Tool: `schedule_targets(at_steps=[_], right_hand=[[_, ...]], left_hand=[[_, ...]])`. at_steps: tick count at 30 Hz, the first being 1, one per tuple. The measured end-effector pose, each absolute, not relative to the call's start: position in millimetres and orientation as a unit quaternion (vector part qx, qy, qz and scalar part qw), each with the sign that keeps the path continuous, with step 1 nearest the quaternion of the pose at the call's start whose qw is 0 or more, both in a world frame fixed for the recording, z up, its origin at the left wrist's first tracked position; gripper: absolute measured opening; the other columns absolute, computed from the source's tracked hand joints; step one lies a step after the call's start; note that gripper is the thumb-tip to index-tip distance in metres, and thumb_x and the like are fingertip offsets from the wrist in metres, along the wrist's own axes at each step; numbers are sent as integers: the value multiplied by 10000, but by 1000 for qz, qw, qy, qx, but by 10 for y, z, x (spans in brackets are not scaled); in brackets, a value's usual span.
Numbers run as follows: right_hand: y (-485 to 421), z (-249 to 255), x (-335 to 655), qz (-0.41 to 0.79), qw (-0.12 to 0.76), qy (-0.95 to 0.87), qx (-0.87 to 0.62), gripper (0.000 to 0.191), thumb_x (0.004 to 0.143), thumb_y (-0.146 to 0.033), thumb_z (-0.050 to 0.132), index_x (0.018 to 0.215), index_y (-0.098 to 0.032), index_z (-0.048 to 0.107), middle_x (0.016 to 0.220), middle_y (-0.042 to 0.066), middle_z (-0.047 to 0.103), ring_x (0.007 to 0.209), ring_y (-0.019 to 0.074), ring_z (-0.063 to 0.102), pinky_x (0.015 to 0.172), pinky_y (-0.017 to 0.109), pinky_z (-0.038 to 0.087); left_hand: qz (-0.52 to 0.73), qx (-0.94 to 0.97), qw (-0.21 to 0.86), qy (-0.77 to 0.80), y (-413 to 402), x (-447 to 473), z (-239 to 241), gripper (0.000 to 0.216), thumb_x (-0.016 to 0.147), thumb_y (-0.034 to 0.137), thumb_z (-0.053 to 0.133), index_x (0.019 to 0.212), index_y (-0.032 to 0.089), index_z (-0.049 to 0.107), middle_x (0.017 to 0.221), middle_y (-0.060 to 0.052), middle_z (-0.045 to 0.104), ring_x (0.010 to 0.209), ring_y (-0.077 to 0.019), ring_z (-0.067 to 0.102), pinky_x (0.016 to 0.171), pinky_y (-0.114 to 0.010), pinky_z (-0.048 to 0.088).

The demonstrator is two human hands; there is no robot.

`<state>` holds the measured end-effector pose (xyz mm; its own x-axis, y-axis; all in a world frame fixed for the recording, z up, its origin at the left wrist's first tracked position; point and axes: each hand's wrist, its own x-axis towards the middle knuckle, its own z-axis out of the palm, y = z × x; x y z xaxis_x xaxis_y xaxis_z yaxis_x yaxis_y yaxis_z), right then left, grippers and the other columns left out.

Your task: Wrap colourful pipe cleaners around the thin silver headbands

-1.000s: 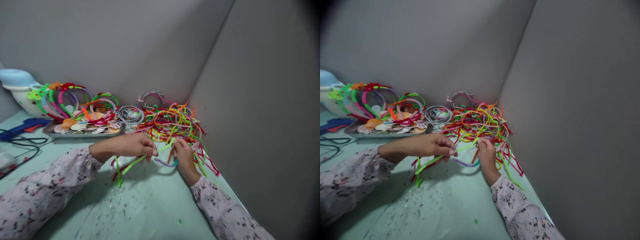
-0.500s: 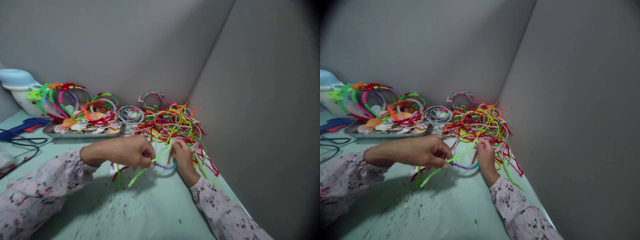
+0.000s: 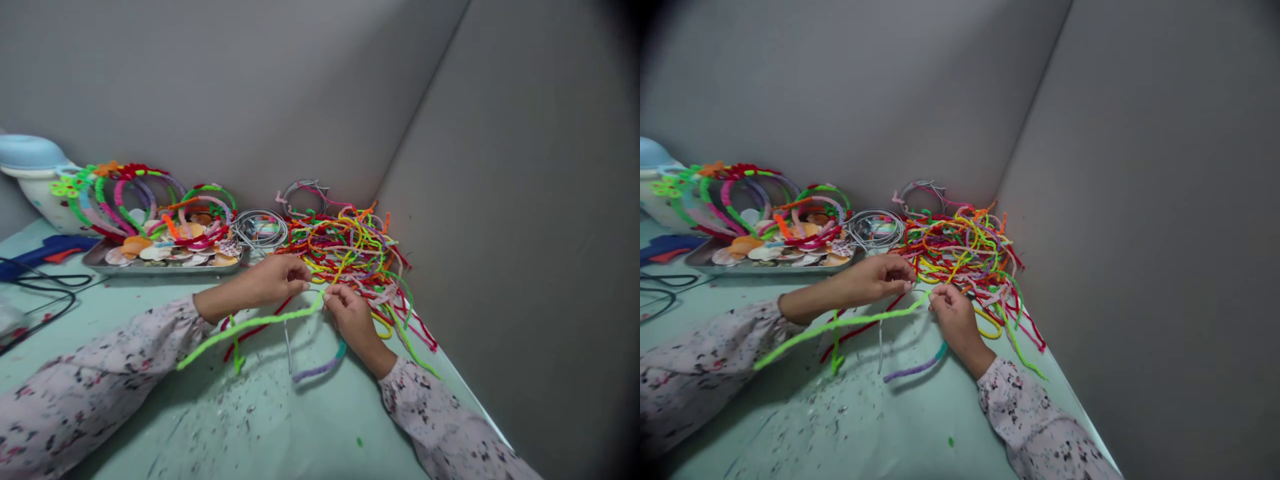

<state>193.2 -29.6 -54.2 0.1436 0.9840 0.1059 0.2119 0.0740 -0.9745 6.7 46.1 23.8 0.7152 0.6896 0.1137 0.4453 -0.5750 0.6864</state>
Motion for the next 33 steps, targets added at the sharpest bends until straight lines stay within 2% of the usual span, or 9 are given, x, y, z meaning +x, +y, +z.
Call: schedule_targets(at_steps=[2,5,8,12,16,33], right_hand=[[-304,-536,1909,381,504,-538,-558,144,813,-340,550,820,-200,579,632,-33,574,441,87,404,407,201,289],[-315,-517,1881,374,502,-545,-558,141,816,-337,542,806,-203,585,641,-30,575,483,104,439,443,210,313],[-329,-485,1849,362,493,-560,-558,125,811,-308,537,797,-199,597,650,-25,575,545,122,485,497,218,353],[-358,-439,1798,352,477,-575,-564,100,804,-269,534,789,-196,601,639,-30,565,566,123,489,521,215,365],[-381,-414,1772,353,471,-586,-557,108,819,-273,530,794,-193,598,649,-29,572,573,121,495,530,215,372],[-376,-431,1787,332,480,-584,-564,122,807,-299,525,780,-207,600,643,-17,573,568,140,486,512,227,351]], left_hand=[[181,884,282,326,387,96,200,220,775,224,525,941,148,648,831,-39,631,741,-155,555,668,-257,431],[166,914,231,288,303,110,135,342,712,150,534,1042,163,620,974,-67,622,840,-179,563,742,-281,439],[160,930,181,278,266,112,53,301,707,143,532,998,167,602,992,-77,617,852,-190,561,723,-278,432],[146,925,141,322,236,132,-15,183,742,165,516,906,180,596,906,-68,646,787,-196,572,644,-275,393],[138,912,131,363,224,152,-31,143,766,217,530,877,187,616,810,-61,658,698,-190,571,576,-273,347],[162,910,144,355,264,141,11,117,773,239,539,813,176,630,790,-41,651,669,-155,557,572,-240,344]])
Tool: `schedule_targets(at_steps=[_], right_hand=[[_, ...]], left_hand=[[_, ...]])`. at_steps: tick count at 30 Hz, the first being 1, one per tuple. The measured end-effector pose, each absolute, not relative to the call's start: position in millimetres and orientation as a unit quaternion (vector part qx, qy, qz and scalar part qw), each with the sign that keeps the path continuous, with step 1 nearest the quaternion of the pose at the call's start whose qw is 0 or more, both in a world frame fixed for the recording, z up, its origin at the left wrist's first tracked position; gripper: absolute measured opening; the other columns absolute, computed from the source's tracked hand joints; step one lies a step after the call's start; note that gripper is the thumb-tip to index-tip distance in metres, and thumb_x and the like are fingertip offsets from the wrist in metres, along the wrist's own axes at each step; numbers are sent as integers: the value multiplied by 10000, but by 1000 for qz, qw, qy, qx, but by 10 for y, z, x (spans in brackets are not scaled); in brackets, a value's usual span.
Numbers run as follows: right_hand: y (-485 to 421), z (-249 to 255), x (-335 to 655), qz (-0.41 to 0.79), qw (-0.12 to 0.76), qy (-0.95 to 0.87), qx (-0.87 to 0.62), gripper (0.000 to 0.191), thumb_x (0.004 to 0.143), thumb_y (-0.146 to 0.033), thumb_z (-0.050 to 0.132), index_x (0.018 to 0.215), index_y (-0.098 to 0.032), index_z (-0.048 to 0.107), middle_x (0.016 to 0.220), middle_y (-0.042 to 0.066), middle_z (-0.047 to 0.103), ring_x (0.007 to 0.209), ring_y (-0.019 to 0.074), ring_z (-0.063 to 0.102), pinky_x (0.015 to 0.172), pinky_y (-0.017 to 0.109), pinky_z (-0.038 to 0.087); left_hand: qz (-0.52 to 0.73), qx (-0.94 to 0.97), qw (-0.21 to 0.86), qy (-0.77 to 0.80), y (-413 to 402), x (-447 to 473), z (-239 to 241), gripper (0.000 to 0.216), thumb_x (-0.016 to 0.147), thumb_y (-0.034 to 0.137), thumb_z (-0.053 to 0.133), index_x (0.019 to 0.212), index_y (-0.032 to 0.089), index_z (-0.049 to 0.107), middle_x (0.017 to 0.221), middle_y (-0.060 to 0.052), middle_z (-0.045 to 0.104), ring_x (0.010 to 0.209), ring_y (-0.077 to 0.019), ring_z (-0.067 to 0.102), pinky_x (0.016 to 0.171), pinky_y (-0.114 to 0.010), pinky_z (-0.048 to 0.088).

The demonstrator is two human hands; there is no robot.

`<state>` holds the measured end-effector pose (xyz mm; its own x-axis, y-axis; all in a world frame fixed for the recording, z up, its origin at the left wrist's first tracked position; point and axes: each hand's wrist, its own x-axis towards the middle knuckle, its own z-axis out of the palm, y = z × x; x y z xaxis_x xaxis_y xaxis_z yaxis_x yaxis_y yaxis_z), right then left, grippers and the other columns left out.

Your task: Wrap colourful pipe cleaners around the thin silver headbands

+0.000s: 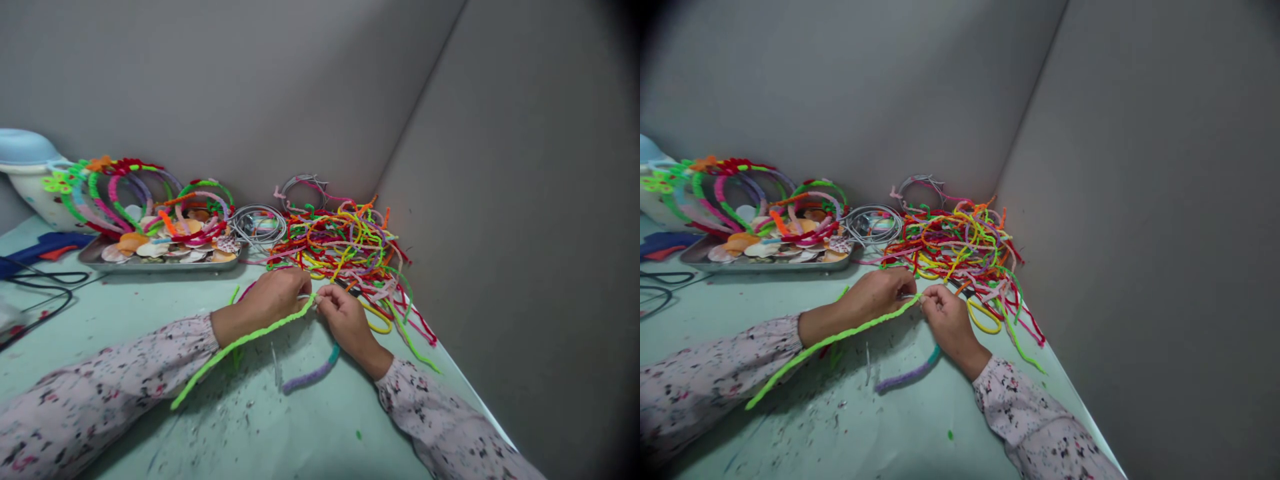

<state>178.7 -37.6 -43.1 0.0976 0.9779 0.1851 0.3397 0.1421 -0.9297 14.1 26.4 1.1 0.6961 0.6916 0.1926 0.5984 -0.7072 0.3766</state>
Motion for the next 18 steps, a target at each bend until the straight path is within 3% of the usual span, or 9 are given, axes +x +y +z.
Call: schedule_targets(at_steps=[18], right_hand=[[-379,-431,1794,332,480,-591,-557,111,825,-292,521,797,-207,587,610,-37,511,528,126,437,497,225,333]], left_hand=[[173,910,147,347,195,164,81,212,846,300,462,816,154,613,805,-63,623,713,-167,558,646,-266,406]])
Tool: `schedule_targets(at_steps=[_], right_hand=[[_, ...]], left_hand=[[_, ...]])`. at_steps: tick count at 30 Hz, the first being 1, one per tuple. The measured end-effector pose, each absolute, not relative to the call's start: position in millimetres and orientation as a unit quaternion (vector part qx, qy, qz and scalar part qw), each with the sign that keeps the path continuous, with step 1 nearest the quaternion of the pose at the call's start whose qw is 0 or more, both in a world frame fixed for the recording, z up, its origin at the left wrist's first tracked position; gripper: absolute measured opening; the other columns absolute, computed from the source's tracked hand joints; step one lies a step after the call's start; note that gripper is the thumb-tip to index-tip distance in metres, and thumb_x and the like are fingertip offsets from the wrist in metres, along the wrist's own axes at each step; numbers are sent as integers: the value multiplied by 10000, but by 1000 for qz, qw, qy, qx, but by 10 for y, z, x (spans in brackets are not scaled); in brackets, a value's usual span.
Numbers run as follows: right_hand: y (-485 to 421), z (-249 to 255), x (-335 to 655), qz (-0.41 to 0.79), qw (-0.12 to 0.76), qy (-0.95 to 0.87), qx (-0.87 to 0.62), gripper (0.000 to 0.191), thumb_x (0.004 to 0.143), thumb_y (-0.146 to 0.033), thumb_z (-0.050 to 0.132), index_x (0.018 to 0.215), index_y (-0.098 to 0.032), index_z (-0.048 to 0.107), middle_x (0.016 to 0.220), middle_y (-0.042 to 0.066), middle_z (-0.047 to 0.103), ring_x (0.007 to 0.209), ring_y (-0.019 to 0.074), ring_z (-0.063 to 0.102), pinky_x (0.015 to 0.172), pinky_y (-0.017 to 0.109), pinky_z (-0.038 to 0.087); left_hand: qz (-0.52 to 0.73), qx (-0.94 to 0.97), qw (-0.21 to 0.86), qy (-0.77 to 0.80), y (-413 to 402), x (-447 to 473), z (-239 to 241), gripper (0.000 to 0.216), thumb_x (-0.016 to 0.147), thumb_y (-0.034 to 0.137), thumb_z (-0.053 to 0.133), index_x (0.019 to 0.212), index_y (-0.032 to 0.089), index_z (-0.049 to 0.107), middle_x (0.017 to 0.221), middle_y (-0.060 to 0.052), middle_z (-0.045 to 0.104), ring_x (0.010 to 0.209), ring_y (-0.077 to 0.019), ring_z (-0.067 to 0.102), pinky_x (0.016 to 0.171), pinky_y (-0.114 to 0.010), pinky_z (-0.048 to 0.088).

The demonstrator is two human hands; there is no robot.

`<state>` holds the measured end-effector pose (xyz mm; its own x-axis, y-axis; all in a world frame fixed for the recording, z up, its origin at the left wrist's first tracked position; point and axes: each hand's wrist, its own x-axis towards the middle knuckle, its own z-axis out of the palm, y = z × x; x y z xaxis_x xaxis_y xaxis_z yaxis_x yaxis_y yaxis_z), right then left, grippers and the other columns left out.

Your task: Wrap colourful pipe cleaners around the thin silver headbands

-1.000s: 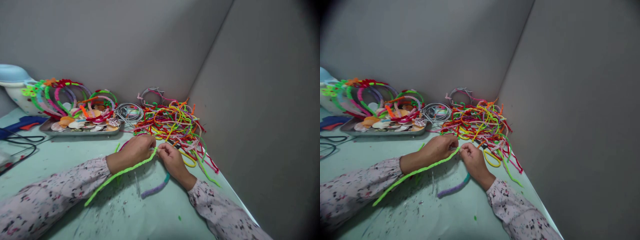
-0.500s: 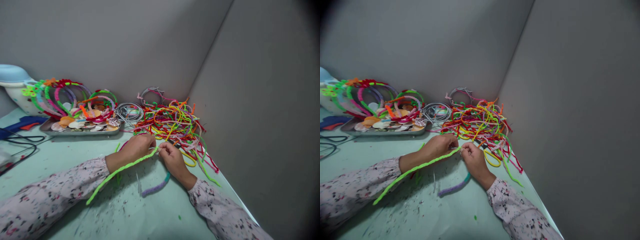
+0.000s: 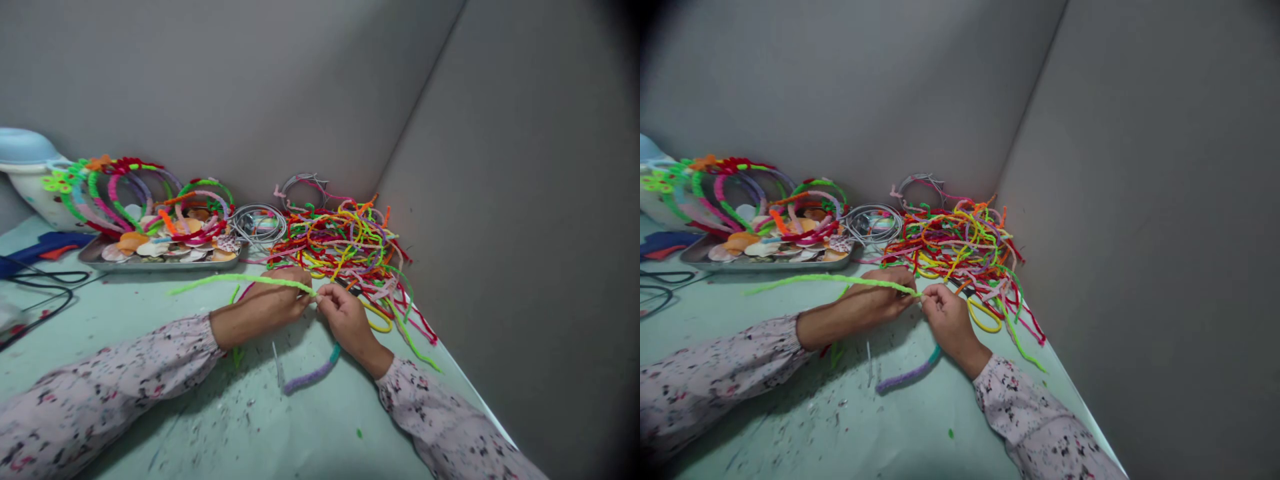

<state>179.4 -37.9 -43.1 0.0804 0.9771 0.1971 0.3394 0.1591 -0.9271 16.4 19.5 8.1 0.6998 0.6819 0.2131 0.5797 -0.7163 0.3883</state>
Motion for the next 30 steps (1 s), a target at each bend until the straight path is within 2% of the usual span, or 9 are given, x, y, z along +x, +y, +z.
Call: schedule_targets(at_steps=[3,8,13,23,30], right_hand=[[-379,-439,1794,322,481,-596,-556,114,828,-294,519,795,-207,585,623,-31,529,534,129,444,505,228,341],[-389,-440,1790,305,484,-600,-559,109,829,-292,522,810,-207,588,632,-30,530,538,128,439,508,229,338],[-401,-437,1788,288,481,-610,-561,129,849,-314,517,810,-211,583,632,-31,526,538,128,439,511,231,333],[-432,-412,1783,249,474,-636,-556,127,871,-297,508,850,-196,582,642,-31,526,559,124,461,537,229,348],[-439,-412,1789,214,467,-652,-557,108,872,-262,509,871,-186,585,675,-22,555,582,120,487,558,228,368]], left_hand=[[170,911,137,351,181,158,72,189,830,257,471,812,156,630,802,-72,644,720,-178,570,671,-280,407],[181,895,150,380,158,145,81,205,807,290,519,744,148,653,751,-83,657,658,-173,556,600,-275,364],[217,866,229,389,165,146,82,204,794,312,527,734,146,629,720,-53,638,619,-146,521,565,-255,340],[253,782,387,419,217,174,35,191,716,320,577,624,159,533,571,36,488,555,-113,438,498,-231,282],[255,713,476,448,209,190,29,172,682,301,600,600,165,535,531,41,507,504,-103,415,484,-240,284]])
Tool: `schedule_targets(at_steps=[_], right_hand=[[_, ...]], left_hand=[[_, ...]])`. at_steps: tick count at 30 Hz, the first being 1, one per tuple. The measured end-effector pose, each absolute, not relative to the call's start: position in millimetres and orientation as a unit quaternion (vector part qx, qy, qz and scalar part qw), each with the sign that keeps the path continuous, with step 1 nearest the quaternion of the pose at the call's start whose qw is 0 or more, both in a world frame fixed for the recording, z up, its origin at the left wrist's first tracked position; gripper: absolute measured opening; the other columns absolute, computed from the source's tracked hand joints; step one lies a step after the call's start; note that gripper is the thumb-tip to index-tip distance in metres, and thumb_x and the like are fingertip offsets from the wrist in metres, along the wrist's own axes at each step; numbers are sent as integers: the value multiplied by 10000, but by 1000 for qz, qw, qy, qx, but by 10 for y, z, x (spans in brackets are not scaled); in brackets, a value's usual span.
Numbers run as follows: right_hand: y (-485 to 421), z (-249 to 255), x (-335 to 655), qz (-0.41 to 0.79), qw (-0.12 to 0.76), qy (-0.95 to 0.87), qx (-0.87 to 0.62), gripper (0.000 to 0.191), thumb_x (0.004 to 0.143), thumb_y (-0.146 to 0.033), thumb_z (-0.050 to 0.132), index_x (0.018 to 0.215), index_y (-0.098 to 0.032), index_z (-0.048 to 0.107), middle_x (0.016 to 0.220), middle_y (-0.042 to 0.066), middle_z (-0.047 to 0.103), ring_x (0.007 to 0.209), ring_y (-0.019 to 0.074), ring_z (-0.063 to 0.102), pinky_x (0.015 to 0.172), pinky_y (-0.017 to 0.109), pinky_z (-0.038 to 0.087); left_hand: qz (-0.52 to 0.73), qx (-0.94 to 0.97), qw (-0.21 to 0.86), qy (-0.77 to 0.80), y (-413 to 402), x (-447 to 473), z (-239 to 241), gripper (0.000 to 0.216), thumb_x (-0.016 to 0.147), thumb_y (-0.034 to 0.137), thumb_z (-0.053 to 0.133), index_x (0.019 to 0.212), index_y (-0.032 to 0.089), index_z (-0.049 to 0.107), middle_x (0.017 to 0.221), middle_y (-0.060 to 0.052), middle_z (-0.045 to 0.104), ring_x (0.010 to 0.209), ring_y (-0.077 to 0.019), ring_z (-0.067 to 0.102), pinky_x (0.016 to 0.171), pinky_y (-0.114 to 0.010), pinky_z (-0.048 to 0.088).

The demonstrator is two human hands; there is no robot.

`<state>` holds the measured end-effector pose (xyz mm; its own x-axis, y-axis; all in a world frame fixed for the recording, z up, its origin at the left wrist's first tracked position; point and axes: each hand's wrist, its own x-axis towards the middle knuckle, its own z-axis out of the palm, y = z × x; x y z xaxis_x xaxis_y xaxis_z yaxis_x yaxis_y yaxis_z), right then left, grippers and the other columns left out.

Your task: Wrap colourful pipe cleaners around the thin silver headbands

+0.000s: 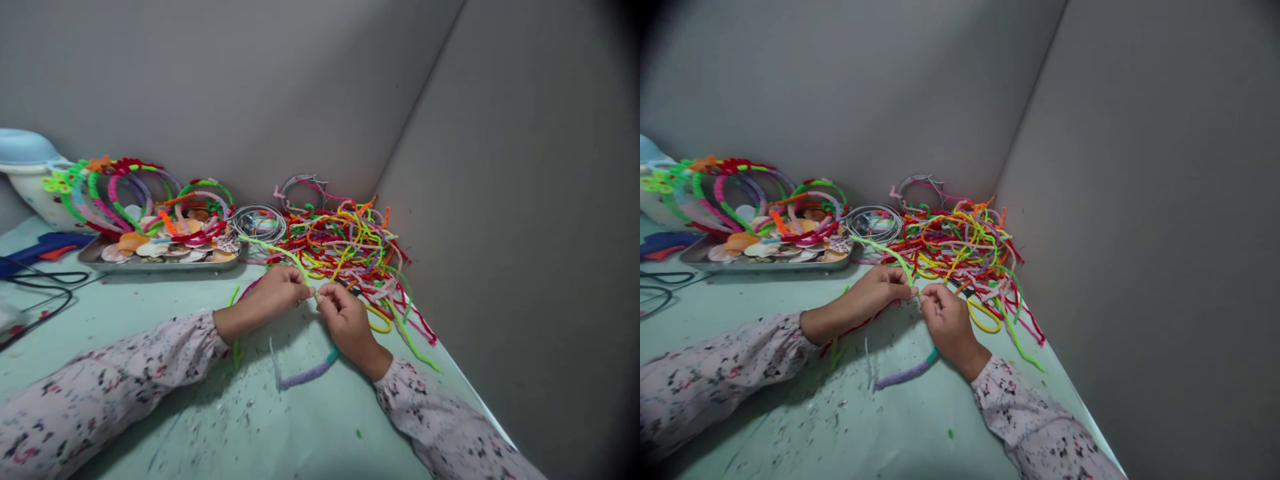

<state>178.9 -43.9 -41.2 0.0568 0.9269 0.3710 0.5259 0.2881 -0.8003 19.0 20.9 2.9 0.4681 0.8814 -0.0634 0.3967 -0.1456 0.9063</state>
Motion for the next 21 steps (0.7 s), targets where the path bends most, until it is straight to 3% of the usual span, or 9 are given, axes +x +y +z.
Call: schedule_targets(at_steps=[16,21], right_hand=[[-470,-425,1804,139,471,-683,-541,100,879,-238,511,893,-184,594,755,8,618,652,135,549,629,243,421],[-466,-436,1798,124,477,-676,-547,189,873,-244,534,1043,-180,588,763,11,635,644,137,576,629,243,446]], left_hand=[[247,642,560,461,212,210,-11,137,653,285,605,595,173,552,525,29,506,475,-104,416,476,-247,280],[250,639,559,465,202,218,-2,145,652,284,596,579,174,538,525,25,505,477,-105,414,476,-249,283]])
